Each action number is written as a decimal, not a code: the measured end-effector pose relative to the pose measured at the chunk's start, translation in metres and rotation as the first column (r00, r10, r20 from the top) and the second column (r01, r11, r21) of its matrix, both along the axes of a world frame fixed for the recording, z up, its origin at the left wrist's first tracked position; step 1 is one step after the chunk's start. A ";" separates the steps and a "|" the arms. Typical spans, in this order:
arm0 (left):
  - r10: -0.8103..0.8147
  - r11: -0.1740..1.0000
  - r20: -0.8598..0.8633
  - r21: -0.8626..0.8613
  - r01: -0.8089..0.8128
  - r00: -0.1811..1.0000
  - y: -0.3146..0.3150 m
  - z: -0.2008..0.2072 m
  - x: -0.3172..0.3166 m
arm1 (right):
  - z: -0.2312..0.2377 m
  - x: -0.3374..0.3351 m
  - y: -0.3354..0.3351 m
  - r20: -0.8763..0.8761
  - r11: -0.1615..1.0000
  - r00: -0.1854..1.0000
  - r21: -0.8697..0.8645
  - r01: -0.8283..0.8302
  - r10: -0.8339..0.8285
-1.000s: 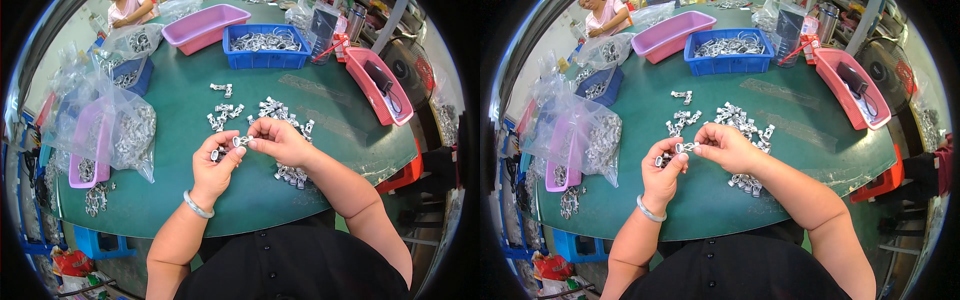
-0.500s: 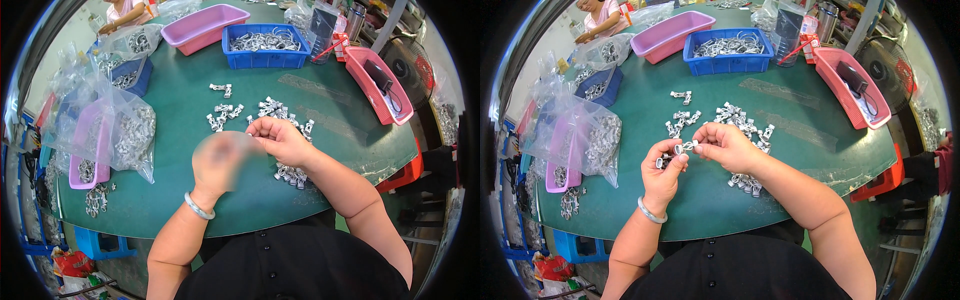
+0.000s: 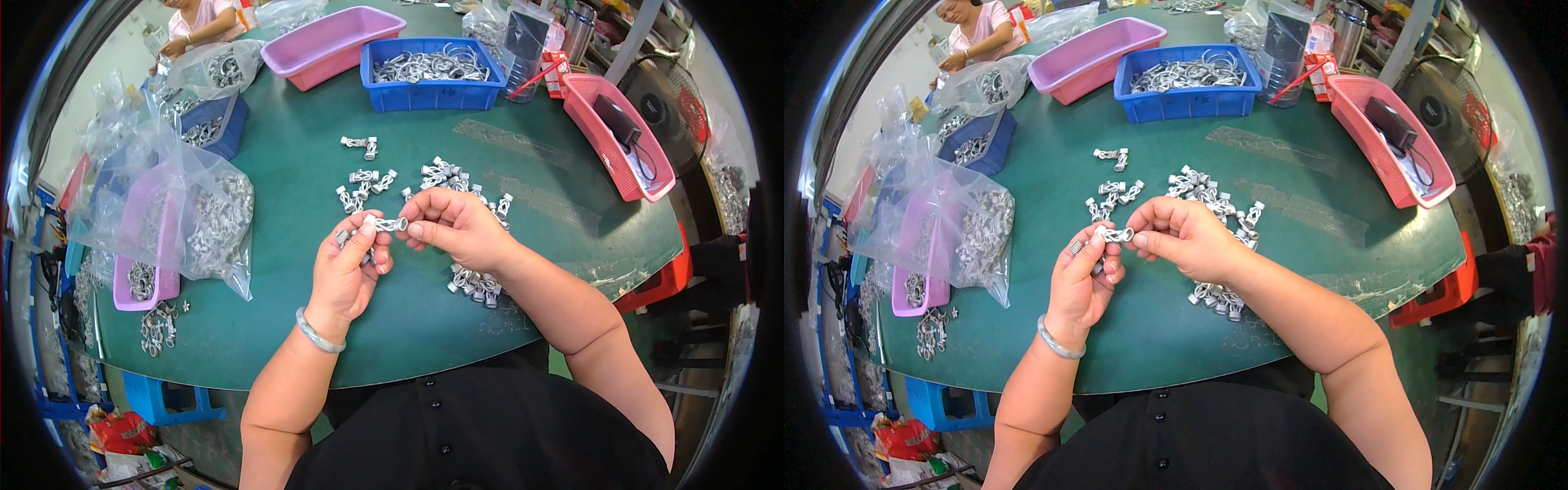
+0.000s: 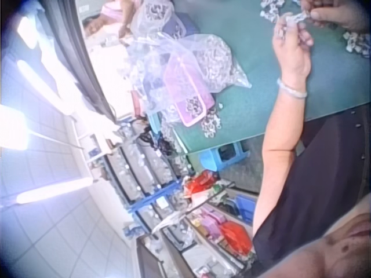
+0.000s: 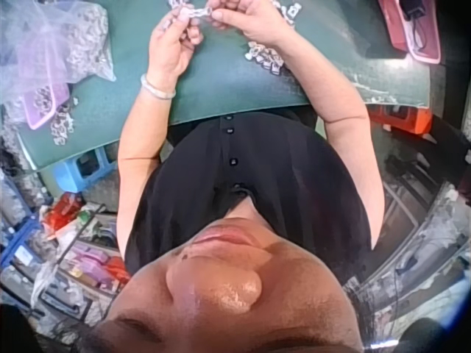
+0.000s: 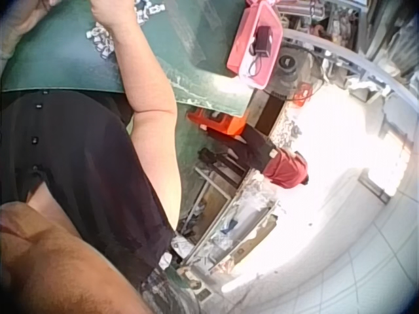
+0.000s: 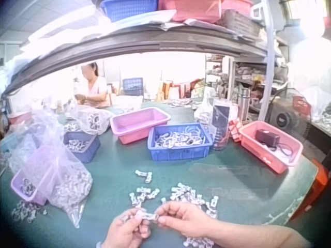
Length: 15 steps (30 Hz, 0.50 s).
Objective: The person assembles metal hardware by fitting small end caps onto twisted metal connectors by hand.
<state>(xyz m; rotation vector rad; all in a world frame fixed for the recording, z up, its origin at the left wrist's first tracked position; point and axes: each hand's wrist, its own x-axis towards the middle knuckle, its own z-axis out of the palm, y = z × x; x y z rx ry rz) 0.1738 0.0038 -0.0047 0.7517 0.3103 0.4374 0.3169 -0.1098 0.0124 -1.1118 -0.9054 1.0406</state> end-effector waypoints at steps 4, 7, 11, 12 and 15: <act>-0.051 0.995 0.006 -0.087 0.052 0.999 0.002 -0.003 0.000 | -0.001 -0.001 0.000 -0.010 1.000 1.000 0.015 -0.011 0.011; -0.071 0.989 0.010 -0.133 0.071 0.997 0.002 -0.003 0.001 | 0.000 -0.002 0.000 -0.026 0.999 0.999 0.039 -0.026 0.027; -0.090 0.979 0.018 -0.181 0.092 0.996 0.003 -0.004 0.000 | 0.001 -0.002 -0.001 -0.028 0.998 0.999 0.051 -0.037 0.038; -0.103 0.975 0.032 -0.194 0.107 0.994 0.004 -0.006 0.000 | 0.001 -0.002 -0.001 -0.021 0.997 0.999 0.062 -0.041 0.042; -0.113 0.974 0.054 -0.192 0.121 0.992 0.006 -0.008 0.000 | 0.002 -0.002 -0.001 -0.015 0.996 0.998 0.074 -0.057 0.058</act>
